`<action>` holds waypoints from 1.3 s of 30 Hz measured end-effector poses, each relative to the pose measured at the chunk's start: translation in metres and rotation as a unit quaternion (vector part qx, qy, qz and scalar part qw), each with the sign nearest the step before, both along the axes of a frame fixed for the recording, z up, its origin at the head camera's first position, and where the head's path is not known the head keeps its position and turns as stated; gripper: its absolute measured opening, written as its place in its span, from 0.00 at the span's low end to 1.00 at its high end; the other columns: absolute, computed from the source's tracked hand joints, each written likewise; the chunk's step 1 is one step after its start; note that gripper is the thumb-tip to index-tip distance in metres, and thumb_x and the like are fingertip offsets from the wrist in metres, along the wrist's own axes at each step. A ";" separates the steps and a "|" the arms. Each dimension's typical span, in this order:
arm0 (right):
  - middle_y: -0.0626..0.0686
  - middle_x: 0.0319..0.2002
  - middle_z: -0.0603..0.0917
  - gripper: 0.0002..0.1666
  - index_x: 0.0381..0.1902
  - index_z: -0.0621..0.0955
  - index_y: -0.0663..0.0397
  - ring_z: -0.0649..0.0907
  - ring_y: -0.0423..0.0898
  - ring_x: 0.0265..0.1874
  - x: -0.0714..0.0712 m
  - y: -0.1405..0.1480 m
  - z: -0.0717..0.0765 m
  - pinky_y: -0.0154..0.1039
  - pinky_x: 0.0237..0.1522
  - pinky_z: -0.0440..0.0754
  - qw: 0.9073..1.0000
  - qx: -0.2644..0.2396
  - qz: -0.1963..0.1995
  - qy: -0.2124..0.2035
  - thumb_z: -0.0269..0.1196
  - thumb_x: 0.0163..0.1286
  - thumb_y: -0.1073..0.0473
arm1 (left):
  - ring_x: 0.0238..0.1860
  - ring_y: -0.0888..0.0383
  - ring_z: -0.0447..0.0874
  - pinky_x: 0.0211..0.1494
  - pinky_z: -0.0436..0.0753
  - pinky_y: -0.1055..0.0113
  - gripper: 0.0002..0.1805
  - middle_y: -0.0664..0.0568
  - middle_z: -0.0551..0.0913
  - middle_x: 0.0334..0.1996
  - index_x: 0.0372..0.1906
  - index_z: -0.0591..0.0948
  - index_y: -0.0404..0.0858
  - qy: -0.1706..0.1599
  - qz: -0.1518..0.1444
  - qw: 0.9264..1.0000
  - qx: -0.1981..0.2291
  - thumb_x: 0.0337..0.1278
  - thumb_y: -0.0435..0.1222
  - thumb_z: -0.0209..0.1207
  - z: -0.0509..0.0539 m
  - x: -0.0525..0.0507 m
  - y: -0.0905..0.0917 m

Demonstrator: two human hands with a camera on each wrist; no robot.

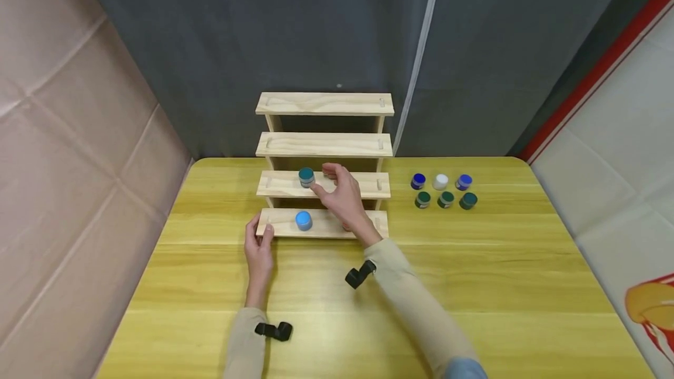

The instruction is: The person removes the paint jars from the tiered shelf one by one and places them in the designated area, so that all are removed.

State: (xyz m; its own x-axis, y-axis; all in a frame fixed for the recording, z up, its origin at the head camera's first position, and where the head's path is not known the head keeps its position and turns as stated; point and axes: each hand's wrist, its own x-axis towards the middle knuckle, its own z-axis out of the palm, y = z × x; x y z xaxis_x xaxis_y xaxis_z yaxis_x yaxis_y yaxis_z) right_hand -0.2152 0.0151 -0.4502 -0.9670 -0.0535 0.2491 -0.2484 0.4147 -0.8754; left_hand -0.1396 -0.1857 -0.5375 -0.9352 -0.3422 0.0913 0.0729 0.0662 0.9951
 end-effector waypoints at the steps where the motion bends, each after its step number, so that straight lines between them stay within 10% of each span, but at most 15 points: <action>1: 0.60 0.59 0.81 0.32 0.64 0.76 0.62 0.80 0.55 0.59 -0.001 -0.002 0.000 0.49 0.63 0.77 1.000 0.000 0.003 -0.002 0.71 0.66 0.57 | 0.39 0.67 0.73 0.44 0.76 0.72 0.25 0.36 0.71 0.71 0.71 0.68 0.29 0.000 0.001 1.000 0.002 0.74 0.31 0.53 0.000 0.000 0.000; 23: 0.60 0.50 0.83 0.24 0.57 0.80 0.63 0.83 0.54 0.50 -0.011 -0.026 -0.003 0.48 0.57 0.81 1.000 0.025 0.007 0.013 0.71 0.65 0.62 | 0.44 0.67 0.75 0.45 0.76 0.78 0.26 0.36 0.71 0.70 0.72 0.67 0.29 -0.006 -0.002 1.000 0.021 0.74 0.30 0.53 -0.005 -0.002 -0.001; 33: 0.59 0.48 0.84 0.22 0.54 0.81 0.61 0.84 0.53 0.48 -0.005 -0.021 -0.007 0.45 0.54 0.83 0.999 -0.013 -0.032 0.033 0.72 0.65 0.61 | 0.49 0.67 0.75 0.50 0.76 0.81 0.26 0.40 0.71 0.71 0.73 0.67 0.36 0.002 0.006 1.000 0.020 0.75 0.34 0.53 -0.035 -0.015 -0.004; 39: 0.61 0.47 0.83 0.22 0.54 0.81 0.63 0.84 0.55 0.46 0.001 -0.012 -0.008 0.46 0.52 0.83 0.997 -0.028 -0.045 0.050 0.72 0.64 0.61 | 0.47 0.66 0.75 0.47 0.76 0.80 0.26 0.37 0.70 0.71 0.73 0.67 0.31 0.000 0.004 1.000 0.031 0.74 0.31 0.52 -0.025 -0.011 -0.004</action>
